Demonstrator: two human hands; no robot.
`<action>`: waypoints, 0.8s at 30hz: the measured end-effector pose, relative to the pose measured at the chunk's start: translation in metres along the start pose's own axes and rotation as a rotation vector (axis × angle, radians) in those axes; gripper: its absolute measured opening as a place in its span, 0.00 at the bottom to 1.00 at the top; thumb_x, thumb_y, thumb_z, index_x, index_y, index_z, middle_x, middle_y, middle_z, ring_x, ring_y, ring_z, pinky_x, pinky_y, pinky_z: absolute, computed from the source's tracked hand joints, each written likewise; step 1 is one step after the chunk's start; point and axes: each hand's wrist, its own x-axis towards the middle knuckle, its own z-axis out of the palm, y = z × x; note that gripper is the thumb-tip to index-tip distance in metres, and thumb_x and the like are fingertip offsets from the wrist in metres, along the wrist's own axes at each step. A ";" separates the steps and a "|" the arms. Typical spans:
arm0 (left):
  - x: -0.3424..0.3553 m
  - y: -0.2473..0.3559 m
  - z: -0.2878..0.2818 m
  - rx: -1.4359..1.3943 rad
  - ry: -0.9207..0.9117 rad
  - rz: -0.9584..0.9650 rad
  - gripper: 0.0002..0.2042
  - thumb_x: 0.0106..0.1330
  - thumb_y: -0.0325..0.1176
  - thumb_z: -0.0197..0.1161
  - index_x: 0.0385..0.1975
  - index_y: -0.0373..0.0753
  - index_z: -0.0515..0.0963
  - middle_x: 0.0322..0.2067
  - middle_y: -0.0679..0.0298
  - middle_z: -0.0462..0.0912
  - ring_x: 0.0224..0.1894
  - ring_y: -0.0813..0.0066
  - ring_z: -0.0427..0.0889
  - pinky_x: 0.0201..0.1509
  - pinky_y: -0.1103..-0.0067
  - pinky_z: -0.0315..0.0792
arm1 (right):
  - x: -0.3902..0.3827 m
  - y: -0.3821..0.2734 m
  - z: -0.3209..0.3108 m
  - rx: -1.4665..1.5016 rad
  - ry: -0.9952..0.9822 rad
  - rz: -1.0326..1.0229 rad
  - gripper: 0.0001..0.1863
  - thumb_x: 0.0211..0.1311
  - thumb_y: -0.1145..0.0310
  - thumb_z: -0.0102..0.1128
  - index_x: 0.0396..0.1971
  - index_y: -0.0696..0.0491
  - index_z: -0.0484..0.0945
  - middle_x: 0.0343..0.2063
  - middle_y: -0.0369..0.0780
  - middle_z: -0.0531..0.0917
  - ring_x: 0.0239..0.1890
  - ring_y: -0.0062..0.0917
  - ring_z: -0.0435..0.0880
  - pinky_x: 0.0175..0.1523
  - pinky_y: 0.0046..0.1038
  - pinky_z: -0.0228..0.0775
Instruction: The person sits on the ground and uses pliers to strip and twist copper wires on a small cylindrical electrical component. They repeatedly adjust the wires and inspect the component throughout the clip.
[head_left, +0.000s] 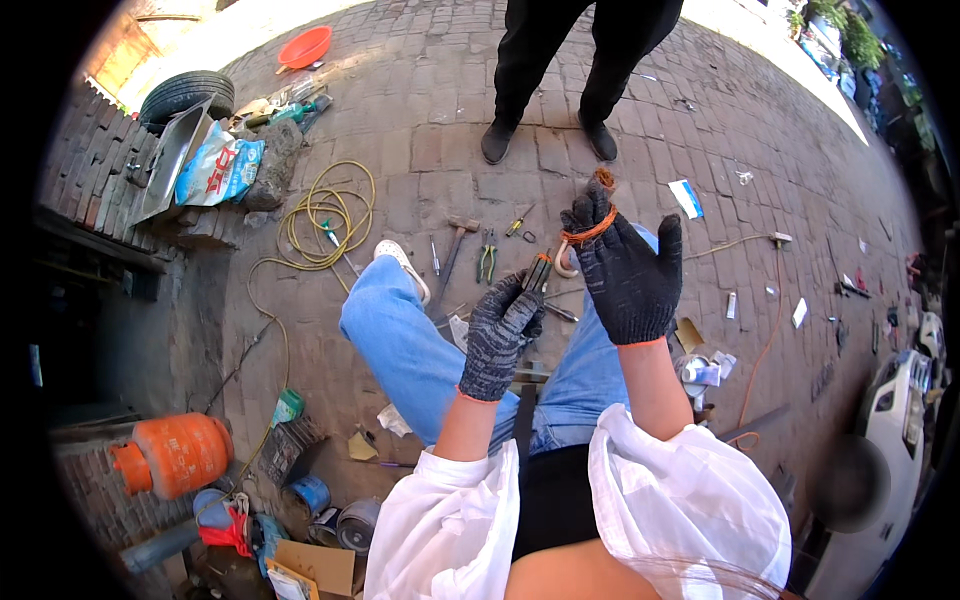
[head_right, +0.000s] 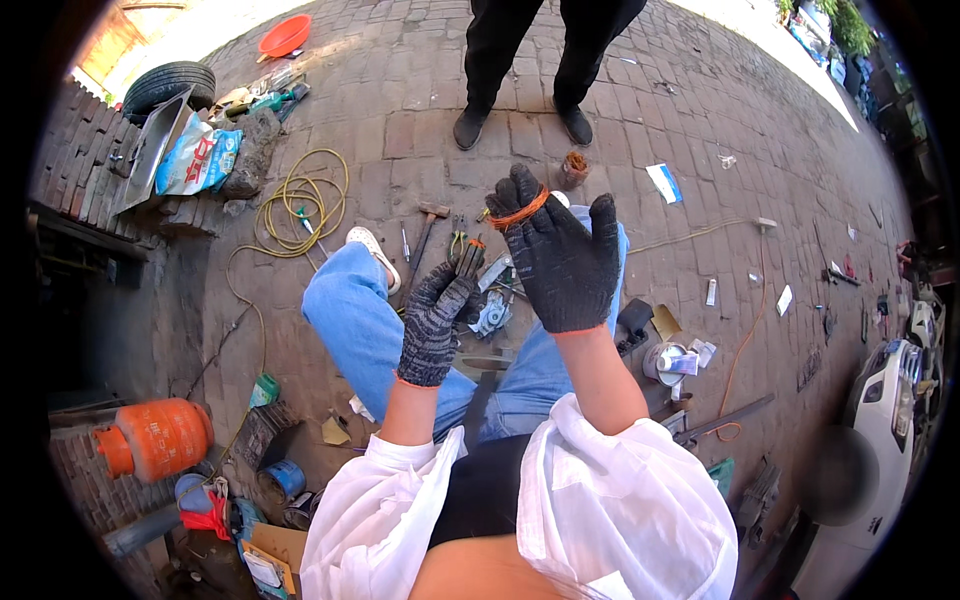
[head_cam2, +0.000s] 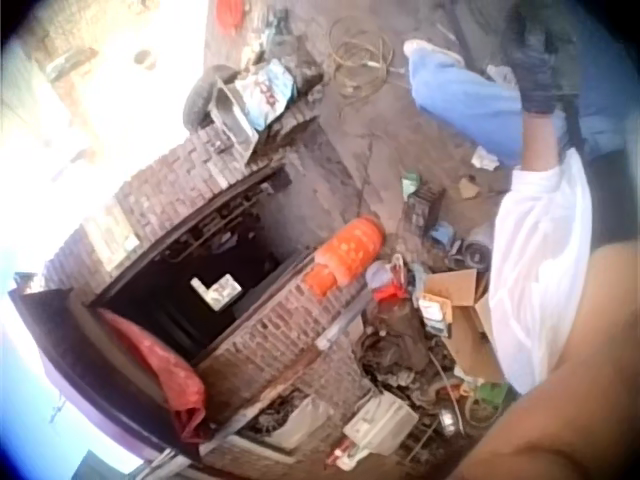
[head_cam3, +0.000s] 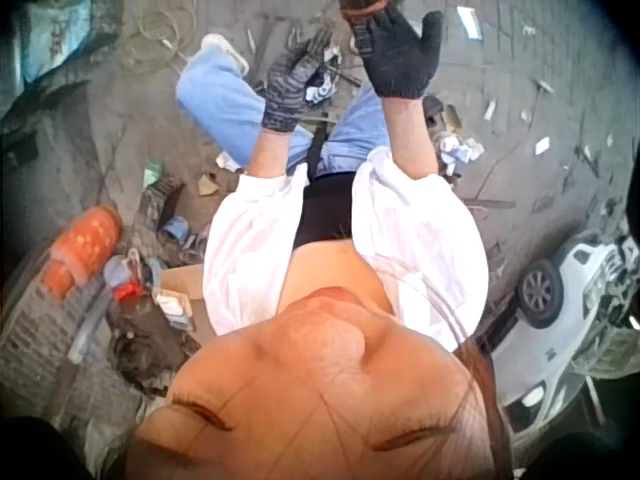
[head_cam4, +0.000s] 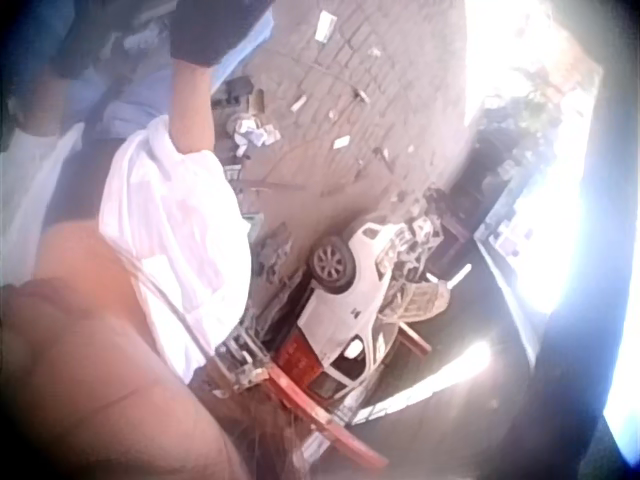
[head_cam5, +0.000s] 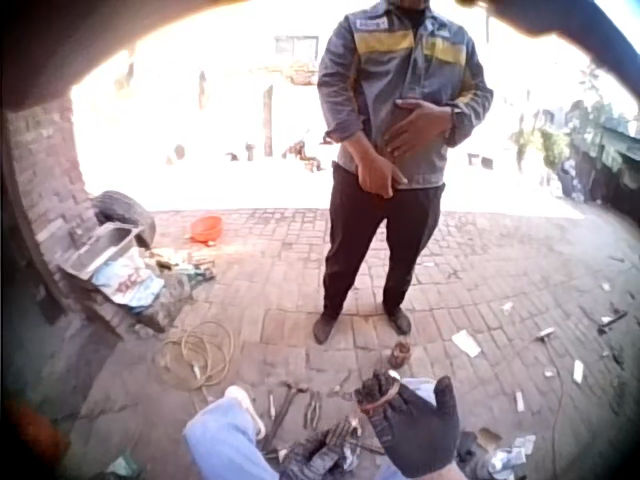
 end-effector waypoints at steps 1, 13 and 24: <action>-0.001 0.001 0.005 -0.011 0.008 -0.003 0.10 0.60 0.31 0.57 0.39 0.34 0.73 0.26 0.64 0.77 0.24 0.80 0.74 0.26 0.83 0.69 | 0.001 -0.003 0.001 0.027 -0.022 0.012 0.40 0.60 0.47 0.42 0.58 0.68 0.47 0.57 0.57 0.57 0.63 0.41 0.52 0.66 0.38 0.42; 0.026 -0.003 -0.003 -0.868 -0.117 -0.129 0.15 0.62 0.35 0.54 0.43 0.31 0.71 0.25 0.65 0.74 0.26 0.79 0.72 0.29 0.83 0.71 | -0.013 0.011 0.015 0.009 -0.004 0.123 0.33 0.59 0.48 0.44 0.48 0.66 0.63 0.21 0.38 0.73 0.30 0.26 0.69 0.50 0.31 0.61; 0.036 0.014 0.006 -0.483 0.247 -0.010 0.06 0.62 0.32 0.53 0.36 0.39 0.73 0.20 0.70 0.70 0.21 0.81 0.70 0.25 0.85 0.69 | -0.039 0.026 0.005 -0.380 -0.045 0.317 0.31 0.57 0.41 0.42 0.36 0.59 0.70 0.12 0.29 0.61 0.19 0.20 0.60 0.31 0.23 0.54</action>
